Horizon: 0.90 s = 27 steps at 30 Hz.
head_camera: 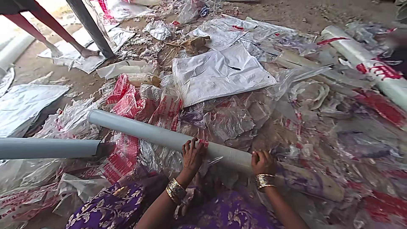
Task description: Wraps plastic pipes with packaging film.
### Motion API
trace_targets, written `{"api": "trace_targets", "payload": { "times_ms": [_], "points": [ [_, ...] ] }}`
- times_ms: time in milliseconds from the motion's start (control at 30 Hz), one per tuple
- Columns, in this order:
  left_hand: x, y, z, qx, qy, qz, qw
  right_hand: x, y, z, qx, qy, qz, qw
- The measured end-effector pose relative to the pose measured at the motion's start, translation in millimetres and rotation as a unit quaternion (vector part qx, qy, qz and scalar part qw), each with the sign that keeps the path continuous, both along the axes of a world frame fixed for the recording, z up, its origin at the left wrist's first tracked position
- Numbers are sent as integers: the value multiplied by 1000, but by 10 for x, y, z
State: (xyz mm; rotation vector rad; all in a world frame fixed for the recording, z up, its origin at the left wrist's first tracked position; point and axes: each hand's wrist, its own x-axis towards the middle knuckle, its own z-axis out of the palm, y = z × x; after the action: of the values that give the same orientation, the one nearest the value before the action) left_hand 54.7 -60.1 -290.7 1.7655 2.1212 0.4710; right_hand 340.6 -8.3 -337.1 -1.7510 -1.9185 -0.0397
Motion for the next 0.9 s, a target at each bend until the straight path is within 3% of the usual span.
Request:
{"api": "trace_targets", "payload": {
  "times_ms": [567, 633, 767, 900],
  "points": [
    [-48, 237, 233, -135, -38, 19, 990, 11, -60, -49, 15, -12, -7, 1000],
    [-103, 177, 199, -118, -60, 24, 991, 9, -67, -26, 4, -11, -9, 1000],
    [-290, 130, -51, -65, -60, -63, 994, -53, 30, 110, -68, 9, 0, 998],
    [-398, 123, -201, -42, -73, -97, 992, -518, 231, 458, -263, 52, 95, 959]
  ]
}}
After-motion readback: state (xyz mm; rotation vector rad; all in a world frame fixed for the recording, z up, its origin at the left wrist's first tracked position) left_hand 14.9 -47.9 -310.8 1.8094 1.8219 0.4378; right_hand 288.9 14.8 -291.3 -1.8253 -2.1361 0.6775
